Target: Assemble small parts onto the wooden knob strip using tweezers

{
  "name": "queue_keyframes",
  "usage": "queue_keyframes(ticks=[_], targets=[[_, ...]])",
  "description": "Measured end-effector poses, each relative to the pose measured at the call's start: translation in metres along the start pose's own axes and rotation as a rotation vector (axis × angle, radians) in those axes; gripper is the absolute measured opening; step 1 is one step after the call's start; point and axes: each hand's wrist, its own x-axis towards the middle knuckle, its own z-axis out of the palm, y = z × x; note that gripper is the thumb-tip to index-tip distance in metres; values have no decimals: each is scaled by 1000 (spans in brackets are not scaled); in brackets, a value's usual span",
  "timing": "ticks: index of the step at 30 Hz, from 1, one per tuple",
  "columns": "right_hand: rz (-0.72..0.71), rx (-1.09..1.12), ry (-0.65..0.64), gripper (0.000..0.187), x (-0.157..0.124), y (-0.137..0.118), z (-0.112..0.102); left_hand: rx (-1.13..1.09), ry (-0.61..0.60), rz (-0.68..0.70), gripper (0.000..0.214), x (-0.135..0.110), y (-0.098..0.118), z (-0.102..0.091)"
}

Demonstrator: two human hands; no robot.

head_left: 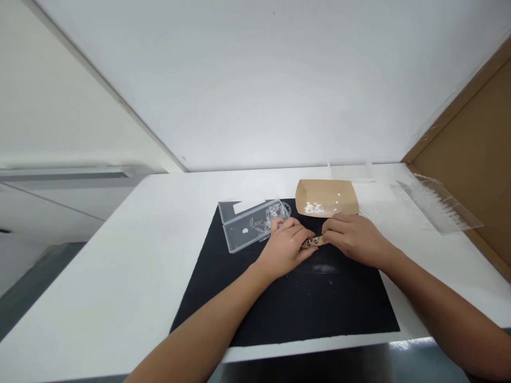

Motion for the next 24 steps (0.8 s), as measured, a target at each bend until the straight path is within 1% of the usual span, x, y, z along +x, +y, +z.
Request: queue_keyframes(ticks=[3, 10, 16, 18, 20, 24], targets=[[-22, -48, -14, 20, 0, -2, 1, -3, -3, -7, 20, 1, 1, -1], [-25, -123, -6, 20, 2, -14, 0, -4, -8, -17, 21, 1, 0, 0], [0, -123, -17, 18, 3, -16, -4, -1, -2, -18, 21, 0, -1, 1], [-13, -77, 2, 18, 3, -12, -4, 5, 5, -13, 21, 0, -1, 2], [-19, 26, 39, 19, 2, -7, -4, 11, 14, -7, 21, 0, -2, 2], [55, 250, 160, 17, -1, 7, 1, 15, 12, 3, 21, -1, -2, 2]])
